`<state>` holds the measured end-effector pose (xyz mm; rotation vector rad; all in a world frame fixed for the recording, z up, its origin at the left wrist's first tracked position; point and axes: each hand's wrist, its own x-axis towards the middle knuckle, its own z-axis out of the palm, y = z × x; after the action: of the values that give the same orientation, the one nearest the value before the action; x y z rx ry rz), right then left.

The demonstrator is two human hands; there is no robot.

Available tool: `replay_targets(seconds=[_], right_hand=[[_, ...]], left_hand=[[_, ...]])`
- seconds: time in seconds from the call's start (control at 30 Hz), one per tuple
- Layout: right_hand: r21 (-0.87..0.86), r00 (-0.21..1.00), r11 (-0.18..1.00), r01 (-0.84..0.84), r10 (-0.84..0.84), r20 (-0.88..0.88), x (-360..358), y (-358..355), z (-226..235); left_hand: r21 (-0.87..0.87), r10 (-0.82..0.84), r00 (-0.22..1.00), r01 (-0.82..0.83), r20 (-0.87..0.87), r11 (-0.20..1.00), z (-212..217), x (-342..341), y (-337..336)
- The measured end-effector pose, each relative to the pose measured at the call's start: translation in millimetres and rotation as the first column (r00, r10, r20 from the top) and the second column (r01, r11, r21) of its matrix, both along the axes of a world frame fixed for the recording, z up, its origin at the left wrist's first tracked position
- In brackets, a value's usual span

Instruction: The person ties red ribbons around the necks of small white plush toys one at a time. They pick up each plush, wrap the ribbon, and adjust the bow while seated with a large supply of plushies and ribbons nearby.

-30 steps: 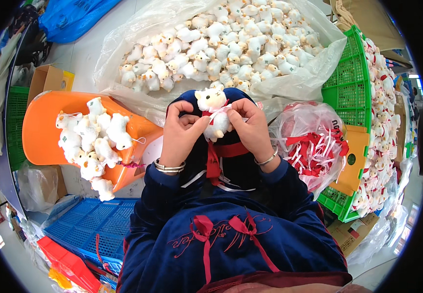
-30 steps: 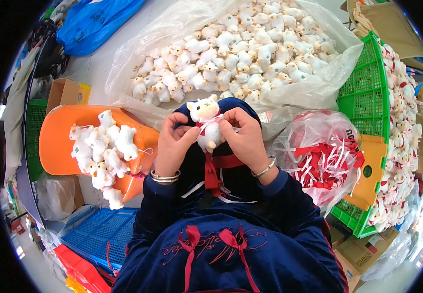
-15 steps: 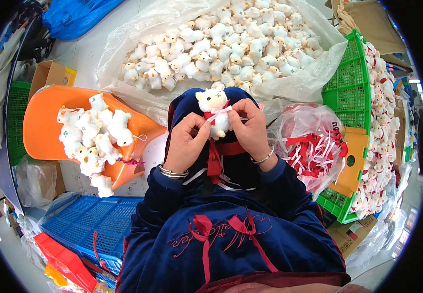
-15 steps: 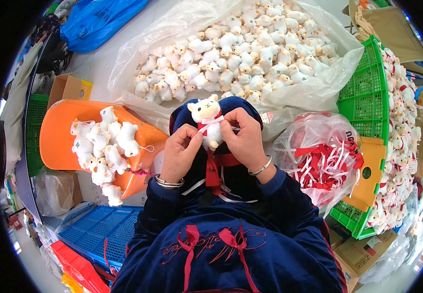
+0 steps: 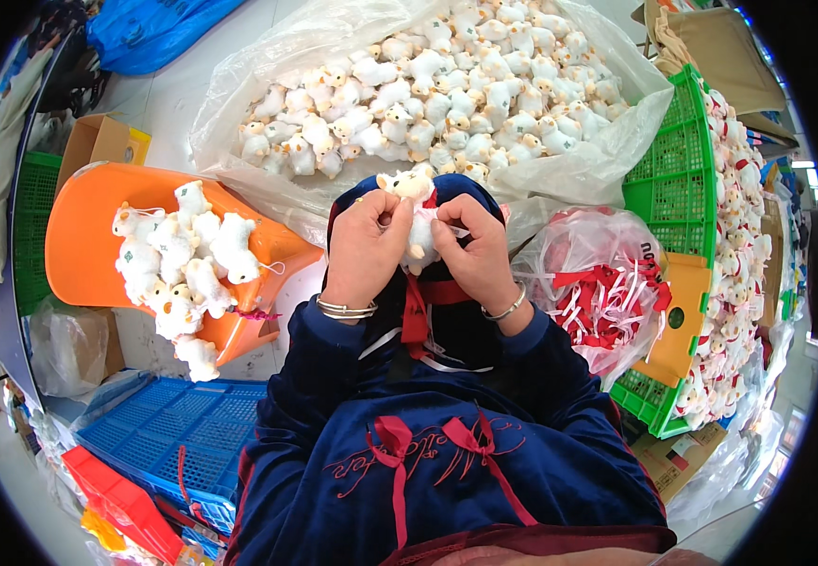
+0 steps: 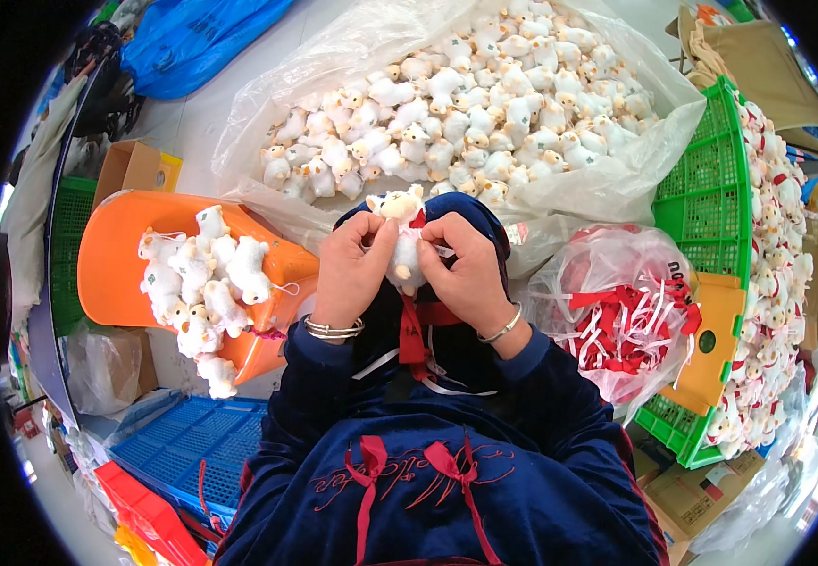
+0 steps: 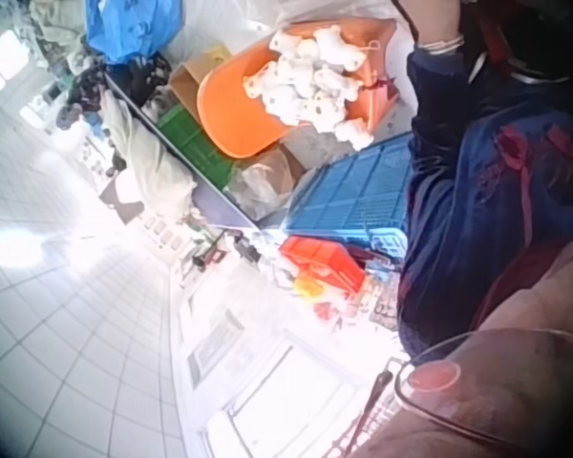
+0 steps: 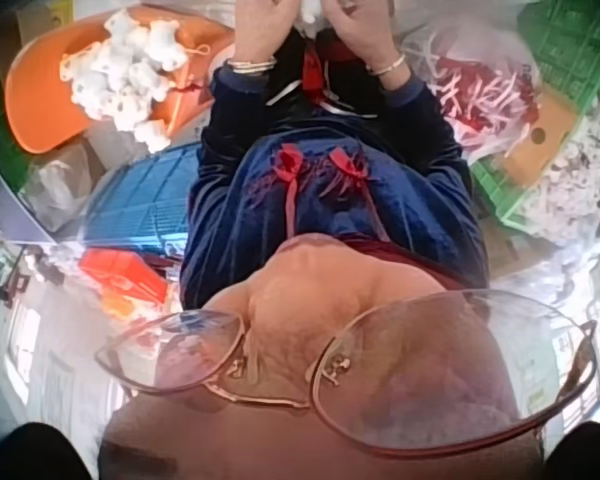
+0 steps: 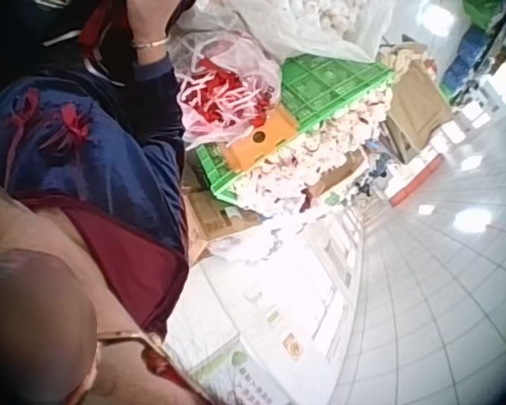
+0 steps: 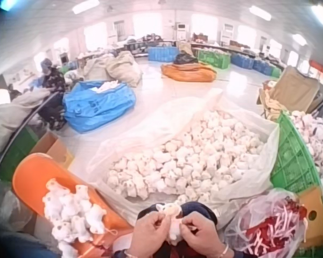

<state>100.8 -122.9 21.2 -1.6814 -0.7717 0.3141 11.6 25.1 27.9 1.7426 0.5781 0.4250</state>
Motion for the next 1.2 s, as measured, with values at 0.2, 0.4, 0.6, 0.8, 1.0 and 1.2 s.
replay_targets(seconds=[0.2, 0.4, 0.6, 0.8, 1.0, 1.2], right_hand=[[0.04, 0.941, 0.999, 0.012, 0.003, -0.339, 7.8, -3.7, -4.7], [-0.14, 0.99, 0.99, -0.024, 0.004, -0.142, 2.9, 3.2, 10.0], [0.003, 0.983, 1.0, -0.022, 0.021, 0.182, 5.8, 6.2, 4.9], [0.079, 0.999, 0.996, 0.033, -0.036, 0.039, -3.4, 10.5, -12.4], [0.029, 0.954, 0.997, -0.07, 0.075, -0.29, -1.5, 0.6, 2.5], [0.055, 0.928, 0.991, -0.121, 0.132, -0.348, -2.6, -8.0, -7.6]], left_hand=[[-0.045, 0.029, 0.993, -0.024, 0.116, 0.999, -6.0, -9.2, -10.7], [-0.025, 0.089, 0.967, -0.085, 0.238, 0.996, -14.3, -16.7, -25.7], [-0.042, 0.09, 0.952, -0.081, 0.293, 0.996, -17.7, -24.6, -35.2], [-0.138, 0.123, 0.936, -0.081, 0.331, 0.987, -37.6, -29.1, -44.3], [0.047, 0.133, 0.936, -0.156, 0.325, 0.987, -34.0, -29.2, -37.2], [-0.486, 0.134, 0.973, -0.027, 0.187, 0.874, -27.8, -30.3, -27.1]])
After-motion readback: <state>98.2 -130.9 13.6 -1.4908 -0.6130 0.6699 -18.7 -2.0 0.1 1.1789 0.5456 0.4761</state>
